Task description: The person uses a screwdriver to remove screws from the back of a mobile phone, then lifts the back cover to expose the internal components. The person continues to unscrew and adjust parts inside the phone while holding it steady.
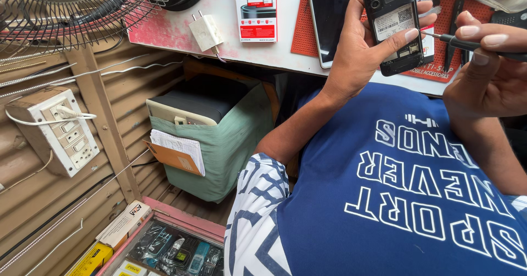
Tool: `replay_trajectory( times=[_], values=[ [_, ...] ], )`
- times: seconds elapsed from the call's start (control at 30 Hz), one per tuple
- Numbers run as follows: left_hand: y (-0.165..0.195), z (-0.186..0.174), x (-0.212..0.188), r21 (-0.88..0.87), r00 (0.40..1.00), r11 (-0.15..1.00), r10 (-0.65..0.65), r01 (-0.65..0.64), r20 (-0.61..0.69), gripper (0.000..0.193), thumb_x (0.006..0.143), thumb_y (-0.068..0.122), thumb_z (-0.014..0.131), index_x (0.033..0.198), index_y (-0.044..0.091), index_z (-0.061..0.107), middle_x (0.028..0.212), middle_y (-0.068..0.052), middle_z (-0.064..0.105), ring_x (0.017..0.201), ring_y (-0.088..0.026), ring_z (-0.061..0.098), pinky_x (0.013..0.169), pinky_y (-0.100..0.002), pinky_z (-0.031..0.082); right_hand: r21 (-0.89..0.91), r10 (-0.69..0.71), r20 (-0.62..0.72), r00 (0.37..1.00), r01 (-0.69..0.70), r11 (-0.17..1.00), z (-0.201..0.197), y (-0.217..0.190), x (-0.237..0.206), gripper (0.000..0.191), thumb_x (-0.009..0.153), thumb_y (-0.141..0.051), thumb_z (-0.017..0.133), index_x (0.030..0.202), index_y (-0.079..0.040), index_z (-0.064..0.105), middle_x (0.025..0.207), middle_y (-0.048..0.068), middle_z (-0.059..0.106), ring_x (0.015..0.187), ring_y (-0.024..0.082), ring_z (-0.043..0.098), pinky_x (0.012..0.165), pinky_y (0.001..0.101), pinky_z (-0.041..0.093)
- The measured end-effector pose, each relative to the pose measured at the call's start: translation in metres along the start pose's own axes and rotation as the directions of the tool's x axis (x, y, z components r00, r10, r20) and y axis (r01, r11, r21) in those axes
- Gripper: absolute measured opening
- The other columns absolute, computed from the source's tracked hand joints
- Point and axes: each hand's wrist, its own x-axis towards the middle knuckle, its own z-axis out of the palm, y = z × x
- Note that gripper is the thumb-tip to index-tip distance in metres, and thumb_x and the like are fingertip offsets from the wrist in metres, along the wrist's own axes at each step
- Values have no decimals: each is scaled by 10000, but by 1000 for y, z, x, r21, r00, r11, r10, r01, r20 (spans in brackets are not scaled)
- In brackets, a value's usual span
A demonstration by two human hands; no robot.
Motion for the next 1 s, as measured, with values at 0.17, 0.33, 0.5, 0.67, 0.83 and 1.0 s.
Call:
replay_trajectory(
  times=[0.17, 0.33, 0.5, 0.67, 0.83, 1.0],
  values=[
    [-1, 0, 0, -4, 1000, 1000, 0, 0, 1, 437, 1060, -35, 644, 1361, 35, 335, 1358, -263, 612, 1253, -312, 655, 1030, -411, 635, -8, 2, 16, 1000, -2, 1000, 1, -5, 7, 121, 1128, 36, 476, 1205, 128, 474, 1095, 314, 670, 1070, 386, 733, 1007, 437, 618],
    [-3, 0, 1, -25, 1000, 1000, -10, 10, 2, 434, 1063, -35, 642, 1355, 29, 326, 1357, -270, 611, 1251, -316, 656, 1035, -410, 629, 9, 87, -1, 996, -87, 996, 0, -5, -1, 124, 1160, 14, 488, 1245, 102, 469, 1155, 306, 680, 1125, 395, 744, 1063, 437, 629],
    [-2, 0, -1, -21, 1000, 1000, -4, 5, 8, 401, 1079, -35, 610, 1350, 26, 321, 1375, -276, 595, 1266, -317, 644, 1045, -414, 623, 29, 129, -8, 992, -129, 991, 1, -3, -10, 122, 1178, 14, 491, 1270, 91, 466, 1207, 313, 665, 1111, 389, 726, 1084, 448, 609],
    [-1, -1, -3, -40, 1000, 999, 4, -4, 4, 350, 1106, -42, 562, 1348, 20, 317, 1401, -273, 575, 1287, -319, 631, 1062, -416, 614, -41, 153, 82, 985, -150, 988, -8, -10, -10, 155, 1190, 19, 464, 1337, 55, 431, 1246, 315, 639, 1114, 421, 721, 1055, 450, 629],
    [-4, -2, -2, -9, 1000, 1000, 14, -15, -7, 340, 1102, -37, 557, 1341, 23, 322, 1389, -274, 583, 1280, -318, 634, 1035, -423, 634, -57, 4, 97, 995, 2, 998, -10, -3, -2, 300, 1089, 39, 593, 1295, -12, 382, 1166, 304, 583, 1029, 472, 679, 940, 491, 632],
    [-8, -5, -2, 23, 1000, 999, 24, -23, -17, 346, 1095, -25, 561, 1342, 28, 324, 1374, -269, 598, 1266, -310, 644, 1034, -416, 639, -96, -126, 190, 974, 146, 985, -15, -1, 9, 442, 1008, 53, 617, 1331, -43, 331, 1126, 302, 544, 1047, 478, 630, 952, 540, 600]
  ],
)
